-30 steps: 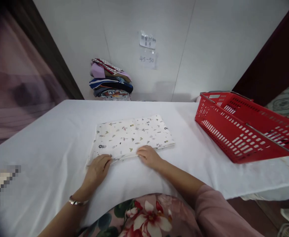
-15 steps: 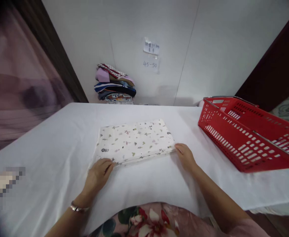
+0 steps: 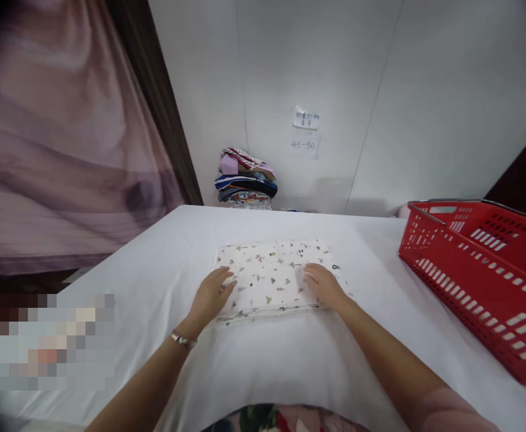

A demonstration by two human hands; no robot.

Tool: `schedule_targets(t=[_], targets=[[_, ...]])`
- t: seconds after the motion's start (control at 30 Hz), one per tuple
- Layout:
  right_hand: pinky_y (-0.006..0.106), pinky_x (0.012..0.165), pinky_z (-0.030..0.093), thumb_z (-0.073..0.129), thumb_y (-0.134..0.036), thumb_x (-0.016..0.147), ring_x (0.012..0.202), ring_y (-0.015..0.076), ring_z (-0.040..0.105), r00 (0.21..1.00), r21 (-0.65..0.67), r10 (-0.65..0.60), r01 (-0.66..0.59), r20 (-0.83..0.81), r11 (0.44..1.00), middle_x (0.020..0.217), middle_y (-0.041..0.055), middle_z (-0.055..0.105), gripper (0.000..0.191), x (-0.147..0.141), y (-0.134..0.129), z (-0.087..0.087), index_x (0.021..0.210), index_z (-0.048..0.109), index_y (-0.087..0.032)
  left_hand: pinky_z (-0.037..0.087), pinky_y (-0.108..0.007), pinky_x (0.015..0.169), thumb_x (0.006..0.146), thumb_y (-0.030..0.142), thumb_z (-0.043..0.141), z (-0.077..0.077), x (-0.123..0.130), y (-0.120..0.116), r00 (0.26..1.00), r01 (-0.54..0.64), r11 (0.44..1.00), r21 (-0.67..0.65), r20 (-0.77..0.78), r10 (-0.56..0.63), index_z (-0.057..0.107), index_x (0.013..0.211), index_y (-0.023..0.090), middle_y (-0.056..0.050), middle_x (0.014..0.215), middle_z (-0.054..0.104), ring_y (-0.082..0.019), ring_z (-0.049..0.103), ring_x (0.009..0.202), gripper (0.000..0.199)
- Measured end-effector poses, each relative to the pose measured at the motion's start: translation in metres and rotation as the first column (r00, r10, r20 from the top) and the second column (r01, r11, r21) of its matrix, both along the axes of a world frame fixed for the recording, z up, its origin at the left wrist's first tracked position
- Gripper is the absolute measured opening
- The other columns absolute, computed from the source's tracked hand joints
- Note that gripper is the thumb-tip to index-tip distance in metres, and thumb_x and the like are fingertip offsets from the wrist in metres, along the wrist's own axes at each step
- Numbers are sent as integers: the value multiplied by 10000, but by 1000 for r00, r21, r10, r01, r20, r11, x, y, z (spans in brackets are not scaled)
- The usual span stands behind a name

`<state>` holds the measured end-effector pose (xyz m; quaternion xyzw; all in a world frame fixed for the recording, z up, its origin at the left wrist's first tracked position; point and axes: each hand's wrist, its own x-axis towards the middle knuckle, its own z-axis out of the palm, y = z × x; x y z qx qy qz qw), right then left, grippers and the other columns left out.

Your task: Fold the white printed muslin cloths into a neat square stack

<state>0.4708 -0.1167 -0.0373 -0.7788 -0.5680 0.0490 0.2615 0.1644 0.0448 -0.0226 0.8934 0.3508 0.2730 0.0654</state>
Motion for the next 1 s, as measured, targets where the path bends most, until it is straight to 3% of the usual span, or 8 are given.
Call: schedule_targets(t=[0.13, 0.3, 0.43, 0.57, 0.63, 0.73, 0.87, 1.0], targets=[[429, 1083, 213, 343, -433, 876, 1361, 250, 182, 990, -195, 67, -42, 124, 980, 1467, 79, 271, 528, -7, 40, -10, 1318, 450, -165, 266, -476, 1058, 840, 419, 462, -14, 9, 16, 959, -124, 992, -39, -263, 110, 501, 1235, 159, -127, 1395, 400, -296, 281, 1323, 475], [467, 1099, 87, 221, -566, 885, 1379, 258, 86, 976, -375, 47, 37, 214, 926, 1505, 65, 150, 651, 8, 44, -26, 1406, 305, -186, 219, -503, 1069, 860, 490, 381, -24, 0, 18, 913, -175, 973, -149, -393, 104, 426, 1304, 183, -91, 1445, 328, -272, 201, 1359, 542], [468, 1095, 61, 145, -624, 870, 1384, 260, 23, 979, -394, 69, 13, 192, 919, 1516, 65, 70, 711, 2, 52, -19, 1430, 247, -199, 209, -543, 1056, 860, 532, 352, -9, 20, 30, 902, -215, 968, -132, -407, 145, 485, 1254, 188, -115, 1422, 363, -293, 249, 1339, 540], [436, 1097, 22, 121, -629, 867, 1386, 232, -24, 973, -361, 156, -87, 168, 929, 1518, 49, 12, 738, -22, 94, -2, 1450, 176, -180, 152, -505, 1092, 870, 542, 311, 1, 60, 57, 933, -86, 995, 41, -346, 95, 442, 1310, 172, -112, 1452, 305, -285, 195, 1360, 589], [419, 1097, -10, 128, -633, 863, 1386, 222, -35, 963, -339, 203, -135, 175, 931, 1519, 36, 20, 740, -30, 117, 2, 1449, 177, -184, 123, -492, 1104, 867, 554, 297, -4, 73, 73, 928, -79, 995, 54, -361, 93, 419, 1332, 165, -106, 1461, 286, -280, 173, 1367, 619], [422, 1092, -11, 123, -631, 858, 1386, 232, -17, 968, -380, 185, -109, 170, 919, 1519, 35, 47, 738, -28, 141, -4, 1448, 175, -190, 125, -484, 1105, 849, 592, 281, -22, 75, 93, 899, -194, 981, -31, -405, 165, 386, 1354, 139, -117, 1454, 301, -288, 197, 1359, 686], [432, 1089, 6, 86, -640, 847, 1385, 240, -23, 977, -416, 148, -71, 155, 907, 1521, 20, 29, 756, -18, 148, -16, 1453, 148, -193, 107, -468, 1111, 846, 610, 248, -41, 67, 103, 905, -221, 975, -33, -379, 193, 361, 1367, 135, -114, 1451, 309, -282, 211, 1353, 714], [430, 1089, 15, 77, -654, 843, 1385, 238, -9, 975, -406, 188, -124, 120, 905, 1521, 24, 39, 757, -12, 145, -16, 1445, 178, -208, 107, -474, 1107, 848, 603, 249, -44, 66, 101, 919, -203, 979, 0, -345, 190, 386, 1350, 135, -125, 1436, 337, -289, 228, 1345, 700]])
